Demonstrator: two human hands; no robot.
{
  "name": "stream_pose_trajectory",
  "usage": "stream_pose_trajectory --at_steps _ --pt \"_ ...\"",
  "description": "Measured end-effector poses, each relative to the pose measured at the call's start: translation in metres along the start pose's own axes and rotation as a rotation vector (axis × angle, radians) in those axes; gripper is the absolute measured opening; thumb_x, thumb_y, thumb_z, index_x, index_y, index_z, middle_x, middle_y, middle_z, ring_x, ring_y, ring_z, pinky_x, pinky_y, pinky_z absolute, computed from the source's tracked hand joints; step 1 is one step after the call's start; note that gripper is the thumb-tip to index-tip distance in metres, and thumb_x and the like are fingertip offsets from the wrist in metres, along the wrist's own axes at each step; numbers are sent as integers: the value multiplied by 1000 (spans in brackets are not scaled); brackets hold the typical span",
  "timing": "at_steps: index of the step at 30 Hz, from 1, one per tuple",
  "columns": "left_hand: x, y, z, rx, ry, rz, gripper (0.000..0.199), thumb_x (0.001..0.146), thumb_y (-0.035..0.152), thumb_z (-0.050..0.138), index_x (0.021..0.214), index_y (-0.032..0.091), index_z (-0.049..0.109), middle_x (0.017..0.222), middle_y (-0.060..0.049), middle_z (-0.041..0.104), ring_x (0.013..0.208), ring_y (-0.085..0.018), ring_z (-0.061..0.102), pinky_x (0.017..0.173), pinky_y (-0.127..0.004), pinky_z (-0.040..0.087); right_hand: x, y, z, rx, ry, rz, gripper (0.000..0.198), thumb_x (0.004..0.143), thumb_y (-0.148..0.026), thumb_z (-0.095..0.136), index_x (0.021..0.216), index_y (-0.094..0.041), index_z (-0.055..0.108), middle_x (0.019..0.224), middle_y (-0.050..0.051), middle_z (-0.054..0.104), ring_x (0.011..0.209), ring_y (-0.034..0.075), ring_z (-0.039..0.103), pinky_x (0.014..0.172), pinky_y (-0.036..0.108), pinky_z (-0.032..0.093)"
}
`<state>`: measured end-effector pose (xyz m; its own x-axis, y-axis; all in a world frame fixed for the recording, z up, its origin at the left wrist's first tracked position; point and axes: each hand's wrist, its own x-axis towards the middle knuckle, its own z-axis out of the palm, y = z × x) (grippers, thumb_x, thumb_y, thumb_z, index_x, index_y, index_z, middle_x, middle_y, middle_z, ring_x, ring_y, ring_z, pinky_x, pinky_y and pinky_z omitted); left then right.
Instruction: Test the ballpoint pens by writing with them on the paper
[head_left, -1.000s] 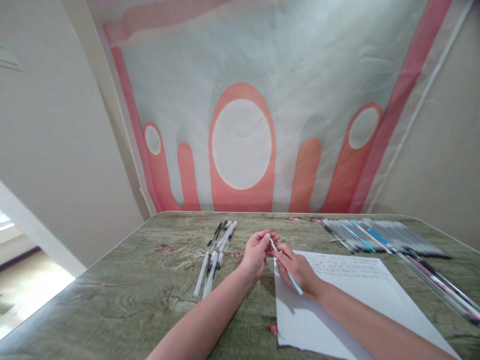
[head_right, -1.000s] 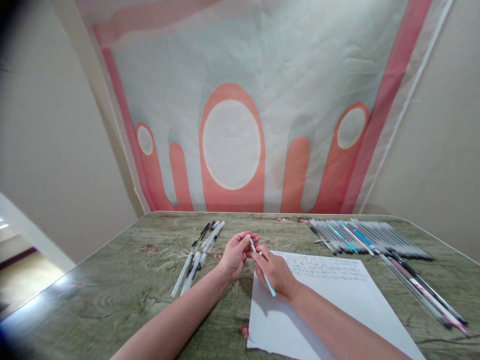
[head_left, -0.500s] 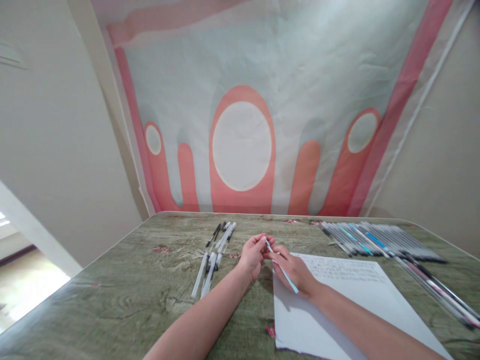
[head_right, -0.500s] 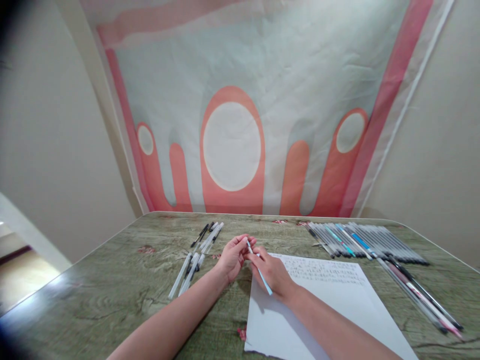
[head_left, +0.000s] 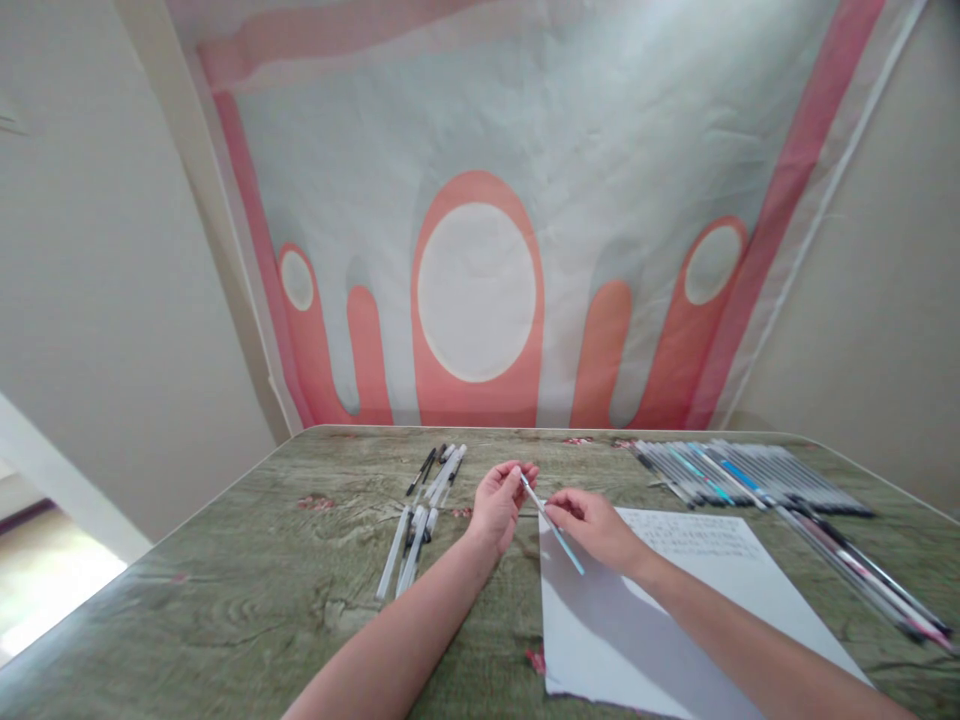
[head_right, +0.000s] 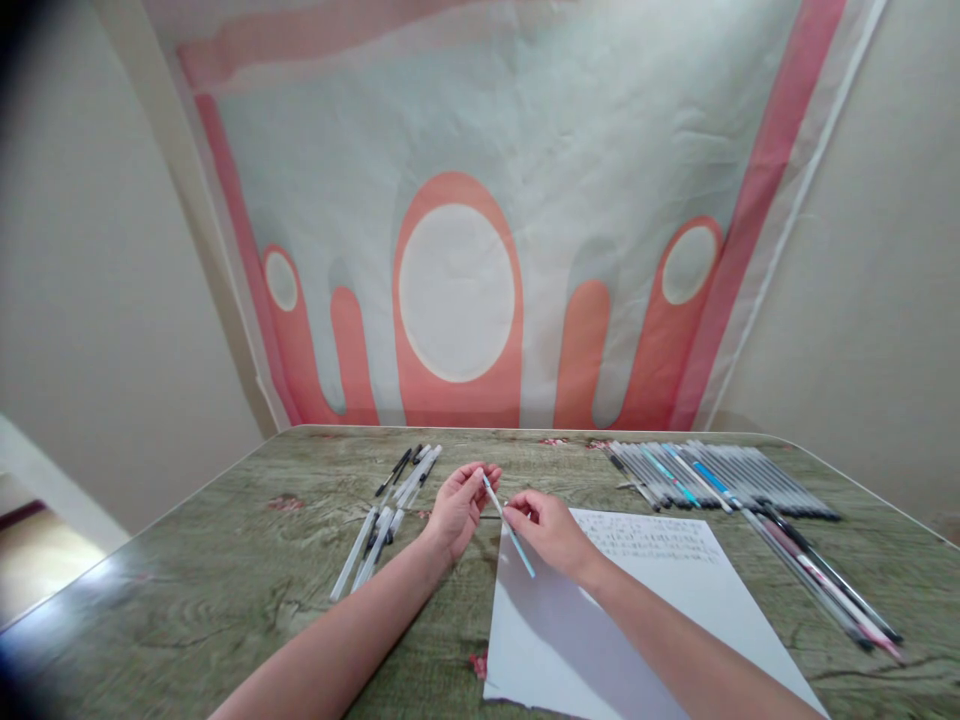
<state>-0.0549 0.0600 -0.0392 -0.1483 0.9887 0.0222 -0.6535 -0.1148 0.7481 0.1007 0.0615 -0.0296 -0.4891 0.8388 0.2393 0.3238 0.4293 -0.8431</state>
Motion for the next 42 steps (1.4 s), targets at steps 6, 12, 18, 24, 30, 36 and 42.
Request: stream_pose_trajectory --at_steps 6,12,18,24,30,36,42 --pt "-7 -2 11 47 -24 23 25 67 23 68 85 14 53 86 -7 65 87 -16 62 90 -33 40 -2 -5 -5 -86 -89 -15 22 76 -33 51 73 -14 63 61 -1 60 53 9 48 49 20 34" --pt "-13 0 14 339 -161 81 51 75 33 60 119 20 38 114 -12 56 108 -19 51 97 -37 32 4 -2 -33 -261 -42 4 18 71 -30 55 67 -14 63 58 0 61 52 10 49 48 20 32" --pt "-17 -4 -3 1062 -383 260 85 59 27 70 131 15 27 131 -17 37 124 -27 30 105 -42 16 -2 28 -102 -402 57 149 18 68 -32 54 67 -15 61 59 1 62 53 12 51 49 21 34" --pt "-15 -5 -9 1328 -474 282 93 53 32 71 133 15 26 135 -17 30 127 -30 23 105 -45 14 -57 67 -176 -756 210 404 15 68 -30 51 62 -18 58 60 2 62 55 13 53 49 22 30" --pt "-13 -5 -8 1409 -493 320 86 57 36 68 131 13 29 133 -17 33 126 -30 25 104 -45 16 -94 100 -236 -902 54 734 18 62 -23 51 45 -18 48 41 5 51 41 16 51 43 25 30" --pt "-13 -5 -7 1398 -485 325 83 56 34 69 128 16 33 129 -16 38 123 -30 29 103 -45 18 -95 118 -243 -743 -23 873 20 57 -17 52 39 -17 44 39 7 52 33 16 49 39 27 36" --pt "-11 -7 -11 1365 -474 360 78 58 33 68 127 17 36 129 -14 40 122 -30 32 102 -45 21 -95 132 -245 -757 1 921 19 55 -18 55 39 -16 44 42 8 55 35 18 53 37 27 38"
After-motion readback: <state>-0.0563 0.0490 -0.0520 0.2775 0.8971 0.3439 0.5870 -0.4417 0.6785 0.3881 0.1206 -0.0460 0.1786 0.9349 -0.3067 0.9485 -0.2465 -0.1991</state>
